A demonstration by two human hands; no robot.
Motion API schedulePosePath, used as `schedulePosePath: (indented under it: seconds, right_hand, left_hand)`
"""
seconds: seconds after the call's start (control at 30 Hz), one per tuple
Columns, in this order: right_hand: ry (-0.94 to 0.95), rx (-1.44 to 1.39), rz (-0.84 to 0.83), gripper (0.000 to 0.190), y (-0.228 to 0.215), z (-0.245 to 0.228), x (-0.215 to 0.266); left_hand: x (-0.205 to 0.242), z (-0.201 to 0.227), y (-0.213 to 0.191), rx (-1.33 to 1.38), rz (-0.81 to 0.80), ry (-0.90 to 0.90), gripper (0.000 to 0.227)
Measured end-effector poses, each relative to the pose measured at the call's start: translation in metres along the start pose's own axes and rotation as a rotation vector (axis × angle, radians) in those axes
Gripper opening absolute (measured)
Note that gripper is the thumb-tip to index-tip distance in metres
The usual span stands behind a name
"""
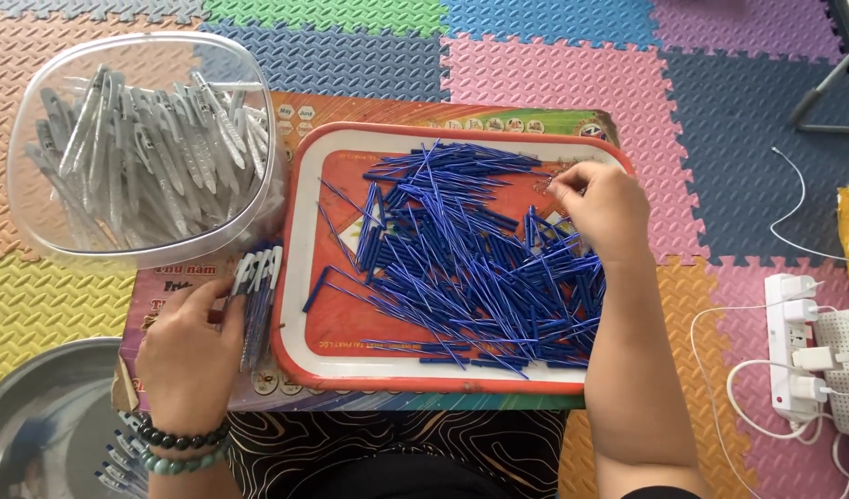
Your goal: The person is assembling pens by picking up ink refills from a tray and inserting them into pen barrels, then placing the completed pens into a plastic container.
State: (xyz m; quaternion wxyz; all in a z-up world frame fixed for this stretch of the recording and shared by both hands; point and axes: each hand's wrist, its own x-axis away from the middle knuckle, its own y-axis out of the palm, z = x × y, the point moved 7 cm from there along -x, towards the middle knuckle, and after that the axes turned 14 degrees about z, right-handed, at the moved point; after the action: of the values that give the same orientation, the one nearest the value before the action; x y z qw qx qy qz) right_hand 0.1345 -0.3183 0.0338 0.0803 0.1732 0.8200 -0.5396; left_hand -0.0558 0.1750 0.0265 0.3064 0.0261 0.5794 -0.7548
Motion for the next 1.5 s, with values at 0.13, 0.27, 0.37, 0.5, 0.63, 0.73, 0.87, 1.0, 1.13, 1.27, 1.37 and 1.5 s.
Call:
schedulePosePath:
  seconds: [0.13,0.27,0.37,0.5,0.63,0.73,0.87,1.0,1.13,1.27,1.37,1.5]
  right_hand:
    - [0.051,0.104,-0.090,0.011,0.016,0.015,-0.003]
    - [0.003,0.134,-0.054,0.009,0.013,0.015,-0.003]
    - [0.023,0.140,-0.099,0.011,0.010,0.007,0.000]
    - [-0.042,0.257,-0.214,0.021,0.027,-0.001,0.003]
    - [-0.009,0.280,-0.279,0.020,0.027,-0.008,0.007]
    - [-0.032,0.281,-0.261,0.022,0.029,-0.006,0.006]
    - [-0.035,0.273,-0.295,0.022,0.036,-0.007,0.006]
    - [-0.014,0.238,-0.335,0.023,0.040,-0.010,0.008]
    - [0.046,0.079,-0.325,0.016,0.026,-0.008,0.010]
    - [0.002,0.078,-0.376,0.019,0.030,-0.007,0.010]
    - [-0.027,0.195,-0.383,0.017,0.036,-0.006,0.012]
    - [-0.052,0.263,-0.362,0.015,0.034,-0.011,0.014]
  left_hand:
    - [0.000,0.002,0.011,-0.032,-0.077,0.010,0.035]
    - [0.000,0.004,0.007,-0.062,-0.029,0.054,0.037]
    - [-0.006,0.023,-0.016,0.063,0.024,0.076,0.032]
    - [-0.030,0.048,-0.058,0.296,0.229,0.201,0.020]
    - [-0.075,0.038,-0.061,0.108,0.387,0.357,0.021]
    - [-0.119,0.029,-0.043,0.124,0.441,0.404,0.019]
    - [-0.189,0.029,0.012,-0.023,0.309,0.392,0.022]
    - [-0.239,0.067,0.055,0.008,0.079,0.393,0.033]
    - [-0.253,0.084,0.085,0.041,-0.239,0.113,0.032]
    - [-0.243,0.076,0.100,0.418,-0.483,-0.246,0.027]
    - [-0.240,0.064,0.100,0.519,-0.472,-0.328,0.024]
    - [-0.235,0.059,0.087,0.522,-0.445,-0.366,0.027]
